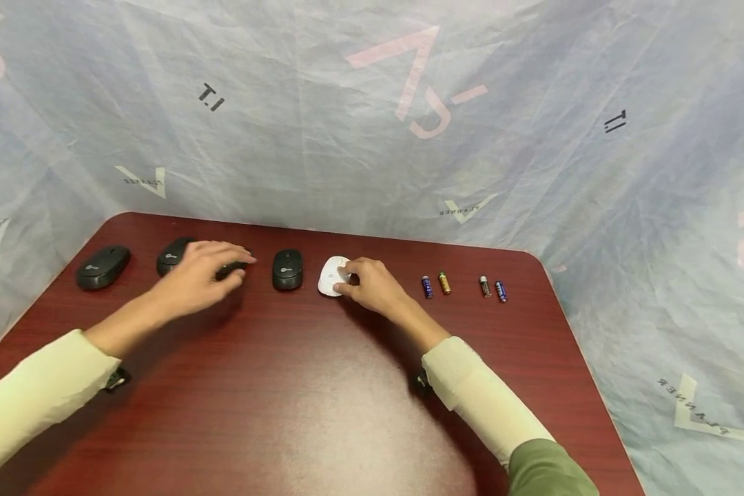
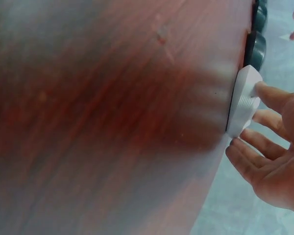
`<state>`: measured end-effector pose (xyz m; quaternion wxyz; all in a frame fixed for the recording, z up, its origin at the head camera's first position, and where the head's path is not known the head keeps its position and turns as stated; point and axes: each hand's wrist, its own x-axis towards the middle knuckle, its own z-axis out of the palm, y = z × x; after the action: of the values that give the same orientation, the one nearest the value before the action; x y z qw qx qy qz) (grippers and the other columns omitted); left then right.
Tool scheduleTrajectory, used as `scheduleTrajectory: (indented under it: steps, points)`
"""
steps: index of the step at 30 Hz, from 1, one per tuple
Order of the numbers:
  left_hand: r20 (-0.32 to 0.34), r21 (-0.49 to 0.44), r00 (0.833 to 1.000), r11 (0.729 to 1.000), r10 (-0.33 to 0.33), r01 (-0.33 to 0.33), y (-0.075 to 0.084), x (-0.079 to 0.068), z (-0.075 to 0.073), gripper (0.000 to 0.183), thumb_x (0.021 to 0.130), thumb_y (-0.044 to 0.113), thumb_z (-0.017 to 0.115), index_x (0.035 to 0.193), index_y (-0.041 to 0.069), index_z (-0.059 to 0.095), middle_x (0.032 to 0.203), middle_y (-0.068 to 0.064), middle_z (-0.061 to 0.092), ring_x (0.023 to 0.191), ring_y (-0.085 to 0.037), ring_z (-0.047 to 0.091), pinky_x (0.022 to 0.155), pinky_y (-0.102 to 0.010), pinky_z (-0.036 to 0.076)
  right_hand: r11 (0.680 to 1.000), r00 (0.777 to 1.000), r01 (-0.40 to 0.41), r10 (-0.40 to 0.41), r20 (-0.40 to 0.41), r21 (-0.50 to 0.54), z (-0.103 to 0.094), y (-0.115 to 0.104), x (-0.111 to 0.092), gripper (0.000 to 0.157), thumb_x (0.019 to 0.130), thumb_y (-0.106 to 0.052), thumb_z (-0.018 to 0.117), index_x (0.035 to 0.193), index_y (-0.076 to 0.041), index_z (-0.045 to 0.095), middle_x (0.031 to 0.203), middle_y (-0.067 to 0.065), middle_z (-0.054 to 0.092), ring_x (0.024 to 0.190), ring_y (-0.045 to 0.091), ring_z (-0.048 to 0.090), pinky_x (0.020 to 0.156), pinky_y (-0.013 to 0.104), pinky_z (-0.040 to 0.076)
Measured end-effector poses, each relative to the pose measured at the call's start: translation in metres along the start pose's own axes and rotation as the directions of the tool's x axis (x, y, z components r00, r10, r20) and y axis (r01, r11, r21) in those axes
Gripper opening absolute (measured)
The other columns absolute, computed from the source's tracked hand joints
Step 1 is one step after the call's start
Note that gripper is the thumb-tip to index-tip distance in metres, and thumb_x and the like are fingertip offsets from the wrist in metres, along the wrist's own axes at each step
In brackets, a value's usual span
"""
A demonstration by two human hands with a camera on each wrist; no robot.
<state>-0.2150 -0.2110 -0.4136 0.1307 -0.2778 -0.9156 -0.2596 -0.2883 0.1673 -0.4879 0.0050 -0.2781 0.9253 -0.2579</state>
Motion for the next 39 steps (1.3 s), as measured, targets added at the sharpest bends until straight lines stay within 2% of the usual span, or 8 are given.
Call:
scheduleTrajectory:
  steps: [9, 15, 20, 26, 29, 32, 36, 39]
  points:
    - [0.209, -0.035, 0.978, 0.999, 0.026, -0.019, 0.03, 0.033, 0.04, 0.046, 0.104, 0.022, 0.081, 0.145, 0.002, 0.074, 0.148, -0.019, 0.074, 0.143, -0.04, 0.068, 0.126, -0.067, 0.045, 0.999, 1.0, -0.021, 0.021, 0.018, -0.033, 0.015, 0.033, 0.011, 0.053, 0.099, -0.062, 0.083, 0.137, -0.025, 0.082, 0.142, 0.004, 0.078, 0.134, 0.024, 0.073, 0.113, 0.047, 0.063]
    - [0.26, -0.051, 0.965, 0.999, 0.027, -0.014, 0.036, 0.057, 0.058, 0.057, 0.104, 0.028, 0.084, 0.151, 0.0, 0.069, 0.155, -0.021, 0.07, 0.147, -0.039, 0.066, 0.127, -0.064, 0.05, 1.0, 1.0, -0.004, 0.004, 0.01, -0.025, -0.001, 0.01, 0.003, 0.05, 0.1, -0.055, 0.085, 0.135, -0.018, 0.083, 0.139, 0.008, 0.08, 0.131, 0.027, 0.074, 0.113, 0.045, 0.063]
    - [0.293, -0.019, 0.953, 0.997, 0.082, -0.08, 0.039, 0.071, 0.072, 0.065, 0.102, 0.031, 0.087, 0.154, -0.002, 0.066, 0.161, -0.024, 0.065, 0.152, -0.042, 0.061, 0.131, -0.065, 0.045, 0.999, 1.0, 0.029, -0.029, 0.01, -0.016, -0.007, 0.003, 0.003, 0.048, 0.101, -0.051, 0.086, 0.131, -0.014, 0.085, 0.135, 0.012, 0.082, 0.129, 0.03, 0.076, 0.111, 0.046, 0.064]
    - [0.316, -0.027, 0.924, 0.975, 0.216, -0.219, 0.009, 0.087, 0.113, 0.081, 0.1, 0.052, 0.086, 0.16, 0.003, 0.062, 0.166, -0.021, 0.059, 0.156, -0.035, 0.059, 0.131, -0.063, 0.047, 0.998, 0.997, 0.054, -0.052, 0.053, -0.03, -0.025, -0.026, -0.004, 0.046, 0.1, -0.04, 0.089, 0.133, -0.007, 0.084, 0.14, 0.018, 0.079, 0.135, 0.037, 0.074, 0.116, 0.052, 0.063]
    - [0.336, -0.044, 0.916, 0.975, 0.219, -0.217, -0.011, 0.094, 0.138, 0.082, 0.1, 0.057, 0.084, 0.162, 0.008, 0.061, 0.168, -0.018, 0.058, 0.157, -0.034, 0.058, 0.133, -0.06, 0.046, 0.998, 0.995, 0.033, -0.027, 0.1, -0.052, -0.037, -0.048, -0.009, 0.047, 0.096, -0.034, 0.093, 0.132, -0.005, 0.083, 0.145, 0.021, 0.077, 0.141, 0.039, 0.071, 0.121, 0.055, 0.06]
    - [0.369, -0.027, 0.91, 0.981, 0.187, -0.191, -0.009, 0.097, 0.143, 0.078, 0.1, 0.05, 0.086, 0.161, 0.008, 0.062, 0.166, -0.02, 0.06, 0.151, -0.038, 0.063, 0.127, -0.059, 0.053, 0.995, 0.995, 0.043, -0.034, 0.099, -0.09, -0.037, -0.055, -0.011, 0.046, 0.093, -0.033, 0.096, 0.128, -0.005, 0.084, 0.143, 0.018, 0.078, 0.139, 0.036, 0.072, 0.119, 0.05, 0.061]
    - [0.385, -0.008, 0.907, 0.983, 0.172, -0.183, -0.017, 0.101, 0.152, 0.076, 0.1, 0.05, 0.086, 0.162, 0.013, 0.062, 0.166, -0.017, 0.061, 0.147, -0.036, 0.067, 0.12, -0.051, 0.061, 0.988, 0.992, 0.115, -0.109, 0.061, -0.099, -0.031, -0.051, -0.007, 0.039, 0.091, -0.033, 0.097, 0.118, -0.006, 0.087, 0.129, 0.012, 0.084, 0.122, 0.028, 0.08, 0.105, 0.043, 0.068]
    - [0.375, -0.004, 0.91, 0.982, 0.174, -0.186, -0.02, 0.101, 0.156, 0.076, 0.099, 0.053, 0.085, 0.162, 0.017, 0.063, 0.166, -0.014, 0.062, 0.145, -0.034, 0.068, 0.116, -0.049, 0.063, 0.977, 0.98, 0.201, -0.2, 0.015, -0.074, -0.007, -0.01, 0.005, 0.038, 0.091, -0.044, 0.096, 0.11, -0.012, 0.086, 0.116, 0.001, 0.086, 0.106, 0.017, 0.08, 0.091, 0.035, 0.068]
